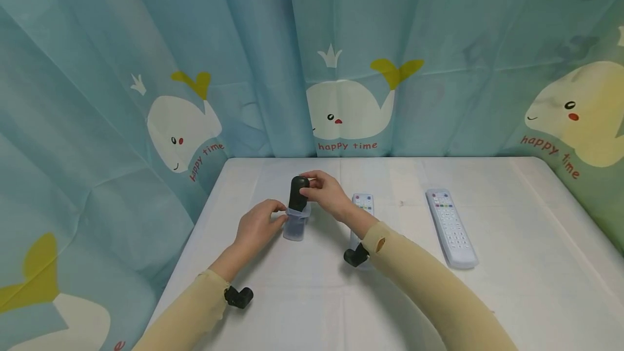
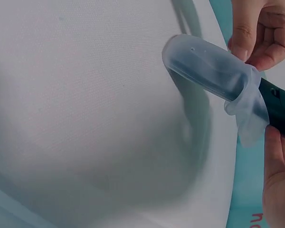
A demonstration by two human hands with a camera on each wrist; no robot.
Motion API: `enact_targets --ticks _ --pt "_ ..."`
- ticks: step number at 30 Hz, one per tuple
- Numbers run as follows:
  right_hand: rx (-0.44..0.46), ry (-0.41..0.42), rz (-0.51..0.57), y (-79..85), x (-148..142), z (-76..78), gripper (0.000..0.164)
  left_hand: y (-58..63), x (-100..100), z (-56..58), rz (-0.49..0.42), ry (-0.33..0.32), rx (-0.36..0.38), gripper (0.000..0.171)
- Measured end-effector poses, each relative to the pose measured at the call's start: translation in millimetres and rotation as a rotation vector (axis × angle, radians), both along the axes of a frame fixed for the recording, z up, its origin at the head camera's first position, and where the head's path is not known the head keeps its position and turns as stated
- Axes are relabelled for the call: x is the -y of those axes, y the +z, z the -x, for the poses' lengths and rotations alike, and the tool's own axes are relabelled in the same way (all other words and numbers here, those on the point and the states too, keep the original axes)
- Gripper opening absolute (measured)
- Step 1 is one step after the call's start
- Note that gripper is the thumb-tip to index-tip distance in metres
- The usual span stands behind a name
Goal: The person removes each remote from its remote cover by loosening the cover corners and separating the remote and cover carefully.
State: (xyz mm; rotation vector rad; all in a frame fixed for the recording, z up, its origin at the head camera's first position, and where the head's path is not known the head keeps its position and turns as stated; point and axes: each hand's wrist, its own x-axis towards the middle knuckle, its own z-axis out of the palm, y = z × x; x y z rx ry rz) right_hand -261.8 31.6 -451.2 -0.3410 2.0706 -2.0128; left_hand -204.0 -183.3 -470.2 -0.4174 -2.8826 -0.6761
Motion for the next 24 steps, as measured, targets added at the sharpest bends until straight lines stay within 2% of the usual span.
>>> enact_targets --ticks 8,15,17,20,24 --pt "0.003 0.033 0.005 3.0 -4 -1.1 0.043 -3.9 -1 1.3 0.063 -0.042 -0.143 0.018" --pt "0.017 0.034 0.020 3.1 -5 -2.0 0.042 -8.3 1 4.0 0.121 -0.167 -0.403 0.008" --pt "0.016 0.027 0.022 2.8 -5 -2.1 0.042 -8.9 1 5.0 0.129 -0.194 -0.453 0.008" --pt "0.000 0.003 0.008 1.9 -3 -1.8 0.041 -10.5 1 6.5 0.144 -0.212 -0.483 0.008" --pt "-0.028 -0.029 -0.016 1.3 -1 -2.6 0.041 -13.6 1 5.2 0.171 -0.222 -0.466 0.010"
